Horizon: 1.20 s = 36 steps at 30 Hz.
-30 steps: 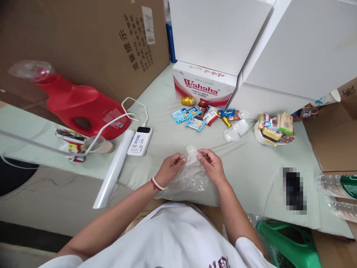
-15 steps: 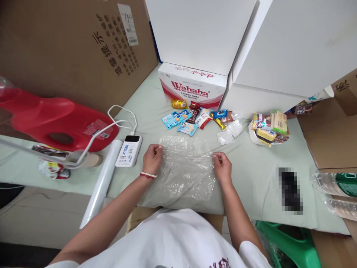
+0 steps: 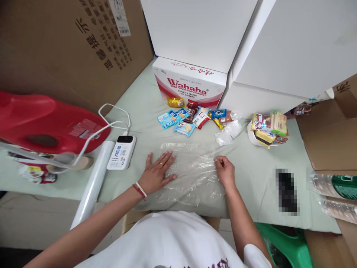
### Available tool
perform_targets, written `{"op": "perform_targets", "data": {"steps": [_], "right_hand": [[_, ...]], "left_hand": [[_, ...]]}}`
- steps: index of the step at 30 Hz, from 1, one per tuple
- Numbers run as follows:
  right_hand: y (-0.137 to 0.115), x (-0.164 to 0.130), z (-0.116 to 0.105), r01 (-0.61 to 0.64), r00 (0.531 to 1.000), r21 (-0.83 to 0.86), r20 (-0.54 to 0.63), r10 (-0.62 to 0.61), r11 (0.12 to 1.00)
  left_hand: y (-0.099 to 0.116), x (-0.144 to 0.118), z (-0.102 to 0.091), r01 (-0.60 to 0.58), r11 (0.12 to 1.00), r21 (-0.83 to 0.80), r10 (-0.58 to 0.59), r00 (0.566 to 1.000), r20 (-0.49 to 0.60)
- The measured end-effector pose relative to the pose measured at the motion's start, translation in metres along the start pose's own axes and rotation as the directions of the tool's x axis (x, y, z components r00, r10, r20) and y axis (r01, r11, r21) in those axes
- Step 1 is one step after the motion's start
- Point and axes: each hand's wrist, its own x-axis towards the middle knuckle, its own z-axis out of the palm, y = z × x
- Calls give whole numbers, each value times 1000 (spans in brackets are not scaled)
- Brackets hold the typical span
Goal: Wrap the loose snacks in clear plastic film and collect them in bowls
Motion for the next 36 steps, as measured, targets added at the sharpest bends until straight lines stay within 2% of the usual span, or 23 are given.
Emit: {"op": "perform_targets", "data": {"steps": [3,5,6,7,8,10,11,13,14,16,19,20,22,23,25,26,27,29,30,31,32,35,36], "right_hand": [[-17,15,-16,157,984,-285,-33,-173,946],[-45,33,-13,293,929,-447,-76,-362,845],[-62,44,-5,368,893,-488,-51,-446,791],[-79,55,7,460,855,-496,25,-518,736],[-94,67,22,565,806,-485,151,-572,668],[-118,90,59,691,718,-478,367,-592,542],[-126,100,76,719,693,-485,444,-568,498],[-133,116,100,730,684,-502,519,-513,465],[-133,121,105,722,692,-501,522,-498,477],[-129,125,98,683,730,-470,451,-514,559],[-124,110,61,608,791,-277,284,-541,744],[-123,100,48,573,810,-184,272,-519,799],[-119,75,30,474,822,-19,370,-434,881],[-115,61,26,420,799,28,463,-384,907],[-104,33,29,374,713,38,628,-313,927],[-97,21,33,406,682,6,664,-307,914],[-91,11,39,462,683,-52,657,-318,885],[-80,-4,49,572,741,-217,550,-385,791],[-77,-10,52,606,758,-291,493,-427,740],[-74,-15,53,633,756,-341,465,-460,695],[-72,-19,54,661,737,-362,476,-479,657],[-63,-31,52,750,632,-332,617,-470,572],[-59,-33,52,760,615,-328,642,-458,561]], "left_hand": [[-15,-10,3,-25,999,32,24,999,21],[-17,-12,4,-39,998,43,38,999,37],[-18,-12,4,-45,998,47,43,998,44],[-17,-12,5,-46,998,51,44,998,49],[-17,-11,6,-44,998,54,42,998,52],[-17,-9,6,-39,998,58,36,998,59],[-17,-8,6,-37,998,56,33,997,66],[-17,-7,5,-32,999,41,29,996,85],[-17,-7,4,-31,999,28,28,995,97],[-16,-7,2,-24,1000,-4,24,993,118],[-16,-7,1,-19,999,-42,23,993,114],[-16,-7,2,-19,999,-48,23,994,104],[-17,-7,2,-25,998,-55,30,996,86],[-18,-7,3,-30,998,-56,34,996,82],[-19,-7,4,-40,998,-57,45,996,83],[-19,-7,4,-45,997,-57,49,995,86],[-19,-7,4,-46,997,-56,51,995,88],[-20,-7,4,-42,998,-52,47,995,93],[-20,-6,4,-40,998,-49,45,994,95],[-19,-6,4,-39,998,-45,43,994,97],[-19,-5,3,-38,998,-40,41,994,99],[-20,-5,2,-33,999,-25,36,993,111],[-22,-6,1,-28,999,-19,30,993,114]]}}
